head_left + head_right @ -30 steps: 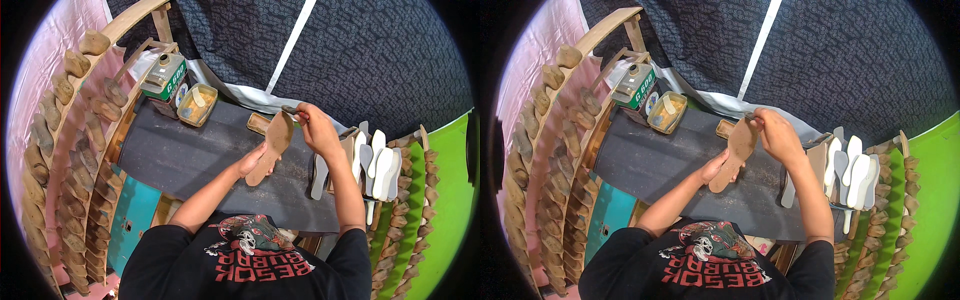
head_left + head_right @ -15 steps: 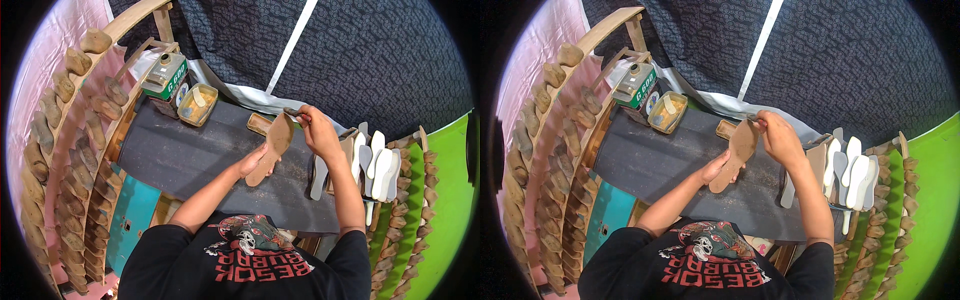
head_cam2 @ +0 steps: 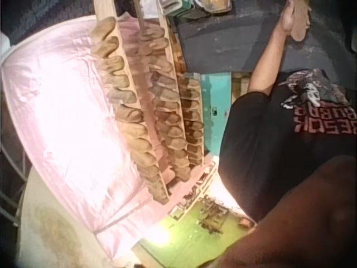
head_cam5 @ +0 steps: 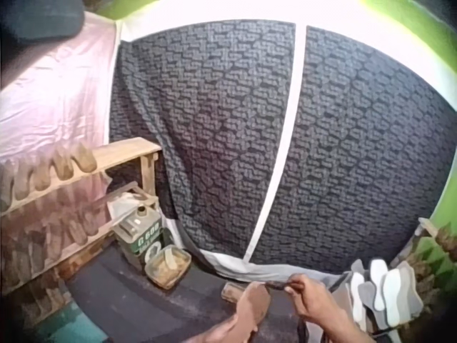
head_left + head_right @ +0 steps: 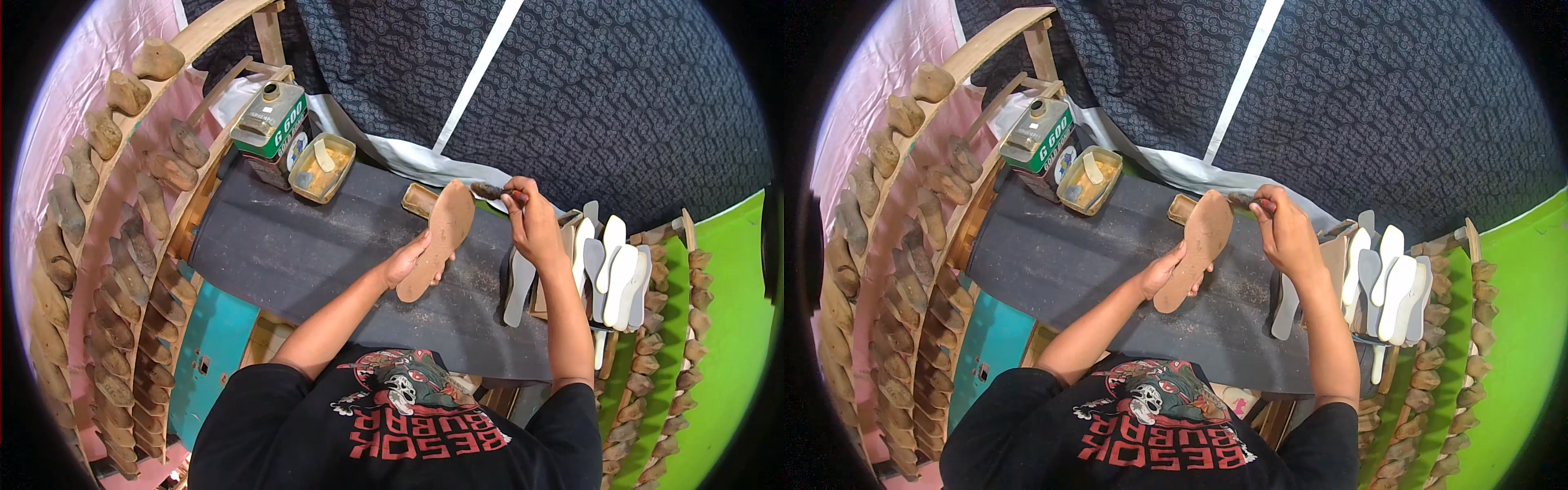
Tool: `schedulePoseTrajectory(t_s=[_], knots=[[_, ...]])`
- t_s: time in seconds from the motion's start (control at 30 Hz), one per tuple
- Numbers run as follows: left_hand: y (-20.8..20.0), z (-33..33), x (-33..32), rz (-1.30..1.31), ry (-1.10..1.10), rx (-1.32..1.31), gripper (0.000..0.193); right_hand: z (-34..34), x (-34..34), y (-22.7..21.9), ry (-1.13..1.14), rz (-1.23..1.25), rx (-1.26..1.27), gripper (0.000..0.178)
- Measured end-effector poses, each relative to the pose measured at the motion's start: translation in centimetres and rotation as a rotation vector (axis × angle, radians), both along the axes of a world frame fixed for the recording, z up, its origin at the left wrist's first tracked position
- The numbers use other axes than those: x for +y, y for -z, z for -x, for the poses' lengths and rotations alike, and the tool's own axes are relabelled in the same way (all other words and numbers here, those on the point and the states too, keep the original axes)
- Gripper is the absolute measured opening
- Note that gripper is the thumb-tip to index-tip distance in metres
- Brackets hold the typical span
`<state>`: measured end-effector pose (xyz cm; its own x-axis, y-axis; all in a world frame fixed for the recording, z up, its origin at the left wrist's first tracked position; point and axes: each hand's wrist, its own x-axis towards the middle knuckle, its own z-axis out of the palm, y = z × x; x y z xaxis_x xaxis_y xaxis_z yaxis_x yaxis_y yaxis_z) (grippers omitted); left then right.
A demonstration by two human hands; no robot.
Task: The person applies adhesive to shoe insoles using a brush, dips the brush into a small dish, and sorts through insoles in a basket.
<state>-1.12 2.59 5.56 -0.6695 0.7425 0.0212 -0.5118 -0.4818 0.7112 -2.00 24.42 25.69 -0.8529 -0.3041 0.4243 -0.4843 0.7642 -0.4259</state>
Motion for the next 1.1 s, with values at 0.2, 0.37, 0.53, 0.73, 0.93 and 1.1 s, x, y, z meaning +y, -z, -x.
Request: schedulePoseTrajectory(t_s=[0.2,0.37,0.53,0.73,0.93,1.1], knots=[[-0.3,0.1,0.2,-0.011,-0.028,-0.011,0.062,0.3,-0.6,0.2,-0.037,0.031,-0.004,0.017],[0.1,1.2,-1.3,-0.094,-0.035,-0.036,0.064,0.0,0.5,0.8,0.008,0.002,-0.049,0.017],[0.4,0.9,-1.5,-0.130,-0.023,-0.064,0.065,0.0,-0.8,0.8,0.015,0.032,0.038,0.020],[2.4,1.6,-2.9,-0.222,-0.046,-0.101,0.064,2.4,-1.4,2.9,-0.023,0.031,-0.019,0.021],[2.7,1.0,-5.9,-0.137,-0.237,-0.141,0.063,7.5,1.7,15.0,0.160,0.630,-0.383,0.025],[3.2,0.1,-7.9,-0.106,-0.236,-0.106,0.062,8.0,1.6,21.5,0.343,1.067,-0.606,0.025]])
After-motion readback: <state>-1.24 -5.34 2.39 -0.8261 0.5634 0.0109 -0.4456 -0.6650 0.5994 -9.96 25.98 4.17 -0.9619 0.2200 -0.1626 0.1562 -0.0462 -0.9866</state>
